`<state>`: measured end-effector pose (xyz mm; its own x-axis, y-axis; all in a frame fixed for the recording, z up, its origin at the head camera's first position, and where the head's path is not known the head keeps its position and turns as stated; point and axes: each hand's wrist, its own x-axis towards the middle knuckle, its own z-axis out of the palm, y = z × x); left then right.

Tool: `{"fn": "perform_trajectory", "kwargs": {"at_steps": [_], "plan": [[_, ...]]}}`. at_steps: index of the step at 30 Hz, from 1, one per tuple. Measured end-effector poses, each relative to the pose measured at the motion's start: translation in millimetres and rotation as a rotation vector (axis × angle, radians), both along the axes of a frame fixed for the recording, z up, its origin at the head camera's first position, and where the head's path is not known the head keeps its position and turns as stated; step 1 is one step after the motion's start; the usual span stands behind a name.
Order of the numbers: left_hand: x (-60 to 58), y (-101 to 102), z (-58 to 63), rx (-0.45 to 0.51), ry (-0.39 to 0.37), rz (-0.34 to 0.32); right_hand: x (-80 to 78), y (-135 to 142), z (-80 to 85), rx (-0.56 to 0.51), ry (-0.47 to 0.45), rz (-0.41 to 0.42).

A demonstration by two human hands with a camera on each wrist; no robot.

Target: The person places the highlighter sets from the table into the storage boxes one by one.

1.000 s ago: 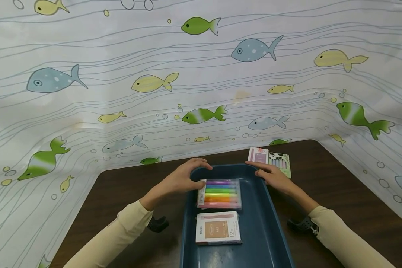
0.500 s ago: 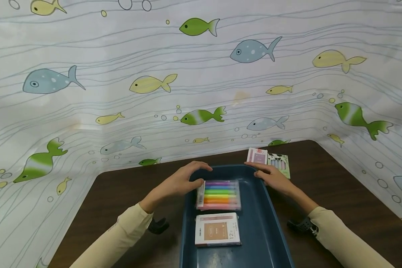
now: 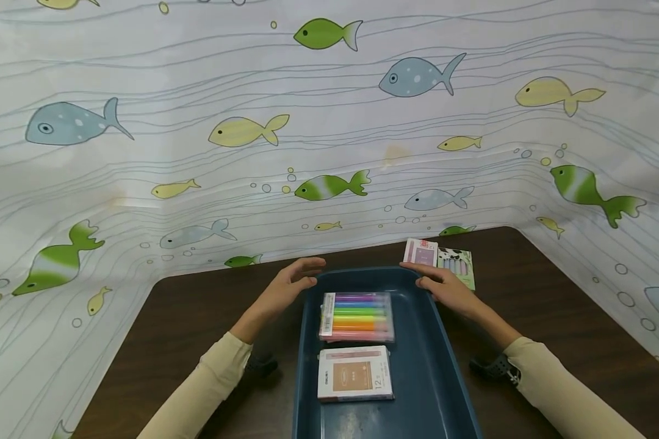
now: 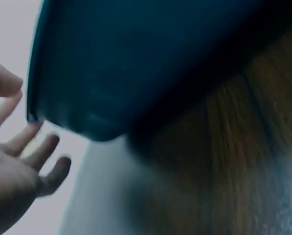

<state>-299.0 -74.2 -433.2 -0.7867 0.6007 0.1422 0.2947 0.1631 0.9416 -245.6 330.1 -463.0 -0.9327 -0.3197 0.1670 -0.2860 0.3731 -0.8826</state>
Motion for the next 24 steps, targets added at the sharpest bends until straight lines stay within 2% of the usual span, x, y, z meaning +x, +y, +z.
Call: {"fn": "perform_trajectory", "kwargs": {"at_steps": [5,8,16,21,24], "plan": [[-13.1,-6,-22.9,0.235,-0.154,-0.053,0.4,-1,0.3,-0.006,0.010,0.001],[-15.3,-8,-32.6,0.313,-0.196,-0.102,1.0,-4,1.7,-0.005,0.016,-0.002],[-14.8,-14,-44.2,0.344,-0.221,-0.211,-0.1,-8,-0.1,0.007,0.015,-0.003],[-14.5,-10,-44.5,0.375,-0.257,-0.216,-1.4,-7,0.3,-0.010,0.042,-0.013],[-14.7,-8,-45.6,0.356,-0.272,-0.194,-0.7,-4,-3.3,-0.036,0.048,-0.013]]}}
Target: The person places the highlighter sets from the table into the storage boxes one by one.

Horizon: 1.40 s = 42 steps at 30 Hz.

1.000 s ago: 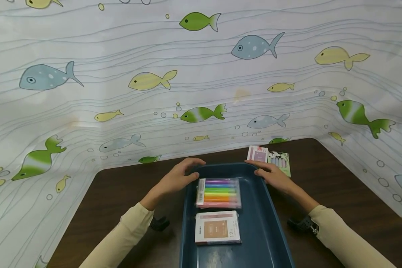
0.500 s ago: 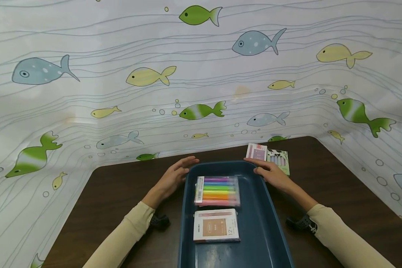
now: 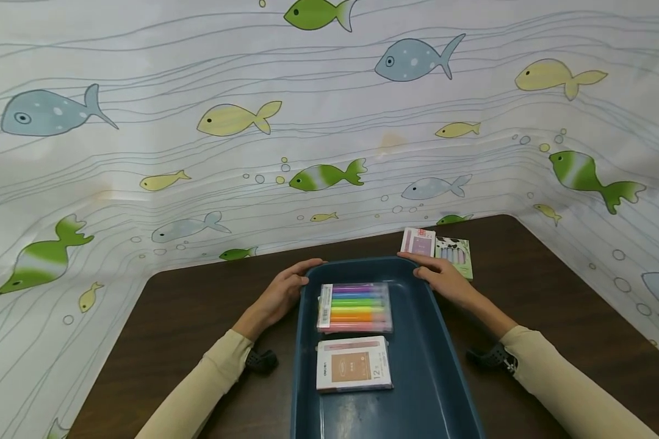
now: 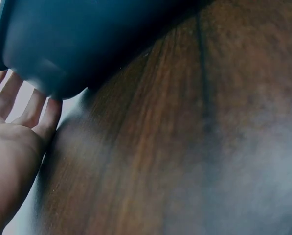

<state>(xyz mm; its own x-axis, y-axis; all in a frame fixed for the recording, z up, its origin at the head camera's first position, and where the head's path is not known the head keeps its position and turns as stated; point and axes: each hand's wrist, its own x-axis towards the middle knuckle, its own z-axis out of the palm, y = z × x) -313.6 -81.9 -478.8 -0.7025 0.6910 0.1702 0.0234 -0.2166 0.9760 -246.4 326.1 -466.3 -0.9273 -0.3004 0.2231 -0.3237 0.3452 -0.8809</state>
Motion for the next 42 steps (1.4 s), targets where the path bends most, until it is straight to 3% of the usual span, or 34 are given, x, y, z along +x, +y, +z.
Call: {"fn": "perform_trajectory", "kwargs": {"at_steps": [9,19,27,33,37,42], "plan": [[-0.9,1,-0.4,-0.027,-0.002,0.016,-2.4,2,-6.1,-0.096,-0.031,0.021],[-1.7,-1,-2.4,-0.021,0.033,0.001,-1.7,2,-6.5,-0.100,-0.042,0.039],[-1.7,0,-3.3,-0.014,0.032,-0.008,-0.6,7,3.9,-0.072,-0.115,0.082],[1.0,-2,-0.8,-0.027,0.029,-0.004,-4.8,20,22.3,-0.041,-0.137,0.120],[0.9,-1,-1.0,-0.032,0.018,0.005,-8.4,38,39.5,-0.064,-0.066,0.135],[0.1,-1,-2.2,-0.028,0.011,0.018,-14.5,63,60.8,0.039,-0.013,0.046]]}}
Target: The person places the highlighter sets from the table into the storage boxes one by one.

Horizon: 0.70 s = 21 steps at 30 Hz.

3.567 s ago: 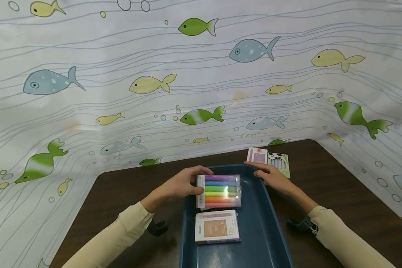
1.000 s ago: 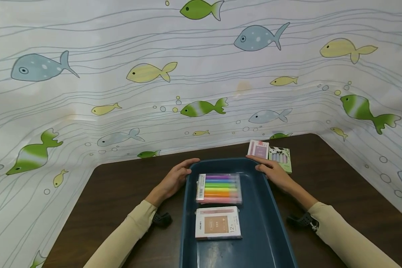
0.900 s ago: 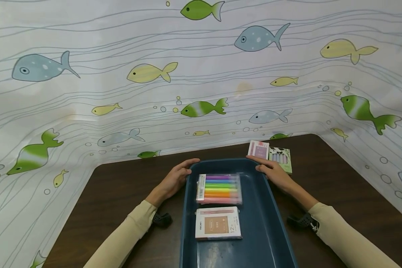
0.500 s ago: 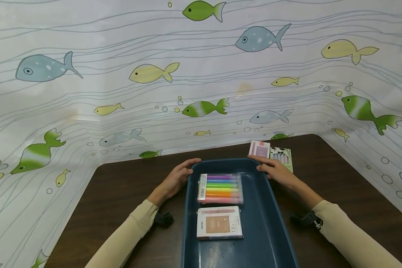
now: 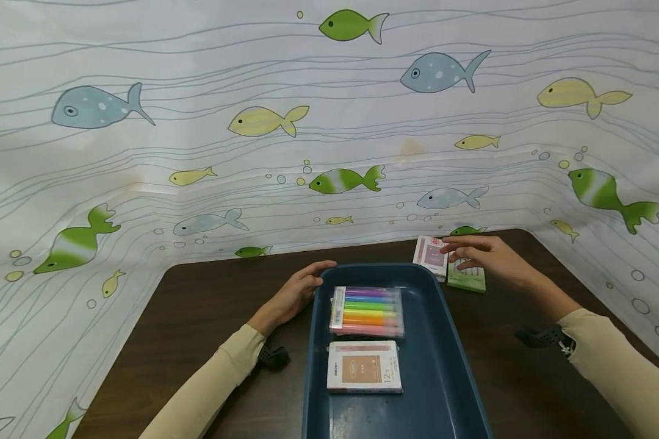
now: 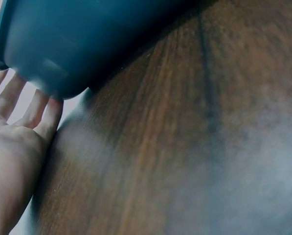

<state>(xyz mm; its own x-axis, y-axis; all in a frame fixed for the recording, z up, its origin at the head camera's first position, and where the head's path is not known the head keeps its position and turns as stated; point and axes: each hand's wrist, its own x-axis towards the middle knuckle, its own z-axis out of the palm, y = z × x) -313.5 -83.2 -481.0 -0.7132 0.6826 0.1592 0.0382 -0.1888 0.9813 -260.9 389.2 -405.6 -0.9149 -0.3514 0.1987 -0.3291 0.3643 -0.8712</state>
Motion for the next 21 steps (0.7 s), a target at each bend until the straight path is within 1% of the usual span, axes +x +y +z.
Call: {"fn": "perform_trajectory", "kwargs": {"at_steps": [2,6,9,11,14,17,19,21], "plan": [[-0.1,0,-0.6,0.001,-0.001,0.000,-1.2,10,3.1,0.045,-0.016,-0.049],[0.1,0,-0.1,0.001,0.008,-0.006,-4.0,28,1.2,0.130,-0.041,-0.121],[-2.6,-2,3.9,-0.006,0.032,-0.007,-9.7,38,-0.6,0.196,-0.030,-0.179],[-3.9,-3,5.3,-0.008,0.037,0.001,-13.0,43,-2.4,0.249,-0.020,-0.198],[-3.4,-3,5.2,-0.016,0.036,0.009,-18.9,52,-10.1,0.341,0.010,-0.172],[-0.1,-3,2.8,-0.023,0.030,-0.003,-20.1,57,-21.1,0.433,0.025,-0.103],[2.0,-2,1.5,-0.024,0.031,-0.012,-19.4,59,-28.4,0.467,0.024,-0.069],[2.7,-1,1.3,-0.018,0.034,-0.014,-18.5,60,-33.5,0.474,0.014,-0.050]]}}
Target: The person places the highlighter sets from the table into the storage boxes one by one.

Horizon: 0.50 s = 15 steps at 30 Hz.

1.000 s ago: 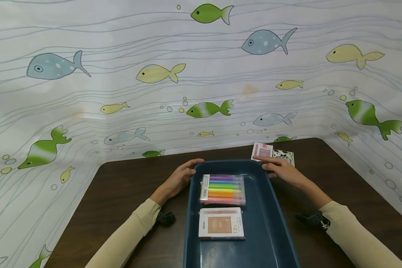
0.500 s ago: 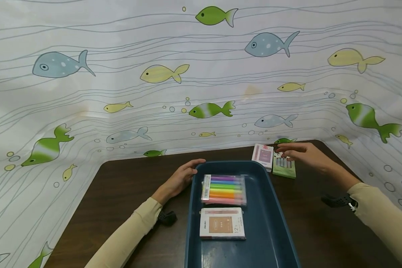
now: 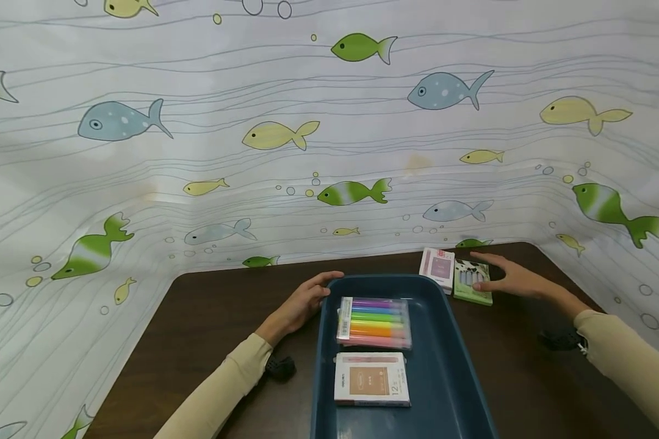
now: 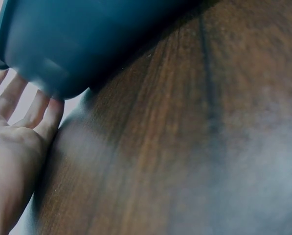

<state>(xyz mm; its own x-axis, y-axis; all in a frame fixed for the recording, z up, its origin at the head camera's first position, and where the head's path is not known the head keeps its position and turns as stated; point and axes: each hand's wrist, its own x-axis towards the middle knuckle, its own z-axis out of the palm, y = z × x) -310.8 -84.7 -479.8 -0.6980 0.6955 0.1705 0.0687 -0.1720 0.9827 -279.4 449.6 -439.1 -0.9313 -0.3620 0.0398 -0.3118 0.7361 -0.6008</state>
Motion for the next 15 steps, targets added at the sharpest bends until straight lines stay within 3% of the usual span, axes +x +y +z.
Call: {"fn": "perform_trajectory", "kwargs": {"at_steps": [5,15], "plan": [[0.6,4,-2.3,-0.001,-0.016,0.009,3.8,5,-13.2,-0.007,-0.003,0.009],[2.1,3,-2.5,-0.015,-0.011,0.022,8.2,4,-23.5,0.010,0.067,-0.026]]}}
